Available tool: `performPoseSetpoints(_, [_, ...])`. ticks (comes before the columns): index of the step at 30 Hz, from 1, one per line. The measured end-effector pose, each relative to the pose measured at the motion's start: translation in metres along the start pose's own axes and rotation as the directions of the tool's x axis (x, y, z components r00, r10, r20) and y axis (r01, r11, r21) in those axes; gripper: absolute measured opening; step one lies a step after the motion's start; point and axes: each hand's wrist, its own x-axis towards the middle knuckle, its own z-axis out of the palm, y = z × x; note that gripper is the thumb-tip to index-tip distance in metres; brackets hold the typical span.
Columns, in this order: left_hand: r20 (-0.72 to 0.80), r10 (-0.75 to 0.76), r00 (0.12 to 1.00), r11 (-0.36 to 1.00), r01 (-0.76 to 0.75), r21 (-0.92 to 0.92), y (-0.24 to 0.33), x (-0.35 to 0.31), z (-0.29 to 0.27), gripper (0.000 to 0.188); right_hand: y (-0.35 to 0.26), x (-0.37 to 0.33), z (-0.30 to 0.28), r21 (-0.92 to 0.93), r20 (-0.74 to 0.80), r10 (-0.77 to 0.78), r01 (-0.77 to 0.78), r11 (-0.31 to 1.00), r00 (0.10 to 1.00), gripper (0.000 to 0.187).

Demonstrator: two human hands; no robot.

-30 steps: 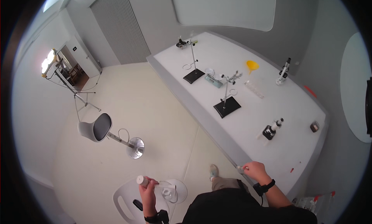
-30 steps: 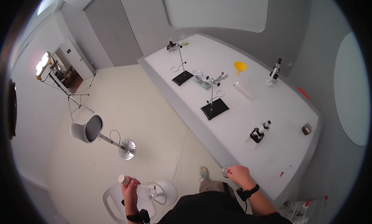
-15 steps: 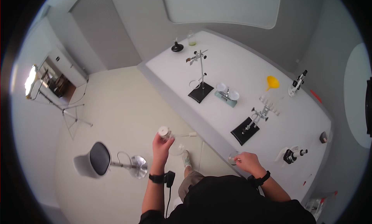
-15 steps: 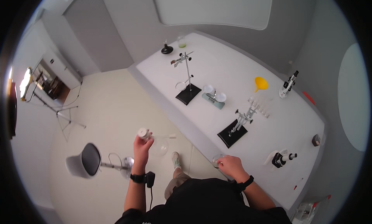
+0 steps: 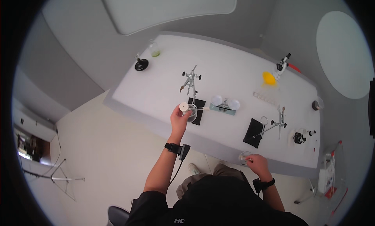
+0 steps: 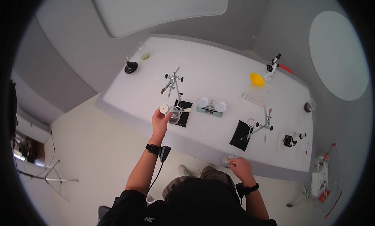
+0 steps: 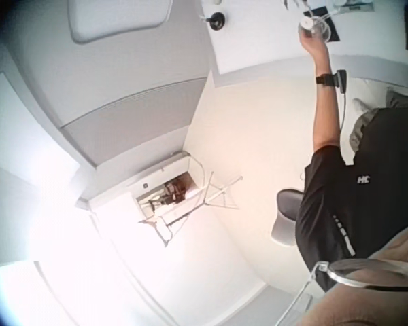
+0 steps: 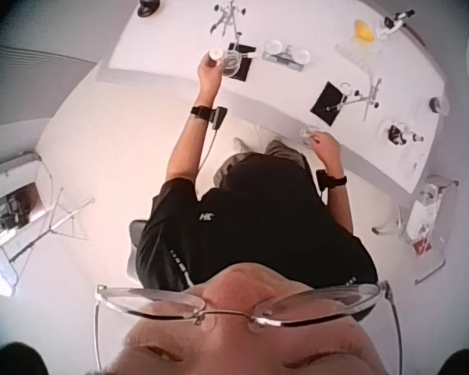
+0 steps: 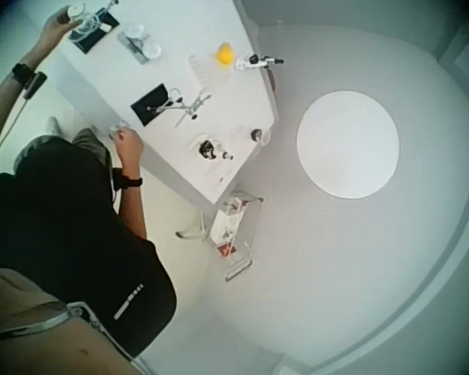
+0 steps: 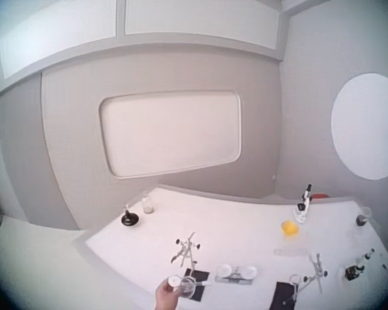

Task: The person retrieves a light-blue dual-bowl apparatus from a wire cart and places it on a white lab bench. They then pick up a black rectangular base and attach a metal ring stand to it, adjusting the clamp and ring. The person repeats this process with a second base and stand, positioning both assemblies on the bench. Finally, they retrieve a round-bottom flask from the cart.

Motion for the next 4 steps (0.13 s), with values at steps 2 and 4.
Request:
performPoseSetpoints(2, [0.029, -0.004, 1.000, 1.000, 0.004, 0.006, -0.014, 0.018, -0.005, 0.045, -0.008, -0.001, 0.006, -0.005, -0.006, 0.036, -0.036, 0.999, 0.999, 0.017])
performPoseSetpoints(4, [0.063, -0.013, 0.998, 1.000, 0.011, 0.028, -0.030, 0.032, -0.009, 0.047, -0.010, 0.000, 0.017, -0.018, -0.002, 0.058, -0.058, 0.998, 0.998, 0.018])
